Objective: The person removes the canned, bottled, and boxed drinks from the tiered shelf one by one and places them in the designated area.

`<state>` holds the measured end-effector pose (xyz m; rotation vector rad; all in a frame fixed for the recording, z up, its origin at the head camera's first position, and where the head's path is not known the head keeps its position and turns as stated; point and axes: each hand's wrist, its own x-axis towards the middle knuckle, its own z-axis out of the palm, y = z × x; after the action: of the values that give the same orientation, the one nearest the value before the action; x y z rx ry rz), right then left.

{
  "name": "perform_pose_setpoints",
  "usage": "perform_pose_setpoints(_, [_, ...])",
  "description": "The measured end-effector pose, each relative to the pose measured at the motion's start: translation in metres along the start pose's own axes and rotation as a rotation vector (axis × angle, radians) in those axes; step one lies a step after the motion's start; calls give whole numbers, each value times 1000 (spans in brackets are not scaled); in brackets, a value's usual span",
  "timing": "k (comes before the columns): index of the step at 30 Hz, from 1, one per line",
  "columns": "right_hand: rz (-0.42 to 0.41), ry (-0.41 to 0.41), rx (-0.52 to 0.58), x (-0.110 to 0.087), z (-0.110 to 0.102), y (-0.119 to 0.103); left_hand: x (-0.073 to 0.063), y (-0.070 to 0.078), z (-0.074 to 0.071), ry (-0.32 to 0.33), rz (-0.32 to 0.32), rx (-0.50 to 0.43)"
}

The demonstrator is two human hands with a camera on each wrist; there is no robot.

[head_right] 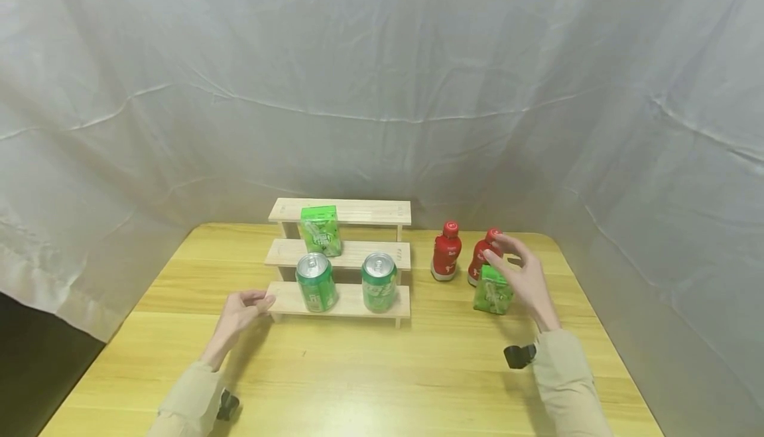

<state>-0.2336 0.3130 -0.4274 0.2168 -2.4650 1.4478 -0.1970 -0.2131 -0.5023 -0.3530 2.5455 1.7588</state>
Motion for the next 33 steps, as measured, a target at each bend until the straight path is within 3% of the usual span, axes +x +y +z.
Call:
perform_pose_setpoints(11, [-100, -80, 32, 10, 9, -35, -2, -1, 0, 4, 59, -36])
perform_pose_setpoints(19, [-80, -165, 41, 24, 28, -63, -1, 0, 0, -7, 1, -16])
perform_pose_setpoints(25, [-63, -228, 34, 36, 45, -78, -1, 2, 0, -2, 0, 1])
perform_pose_setpoints(33, [-128, -308, 54, 55, 75, -96, 0, 0, 1, -4, -4, -21])
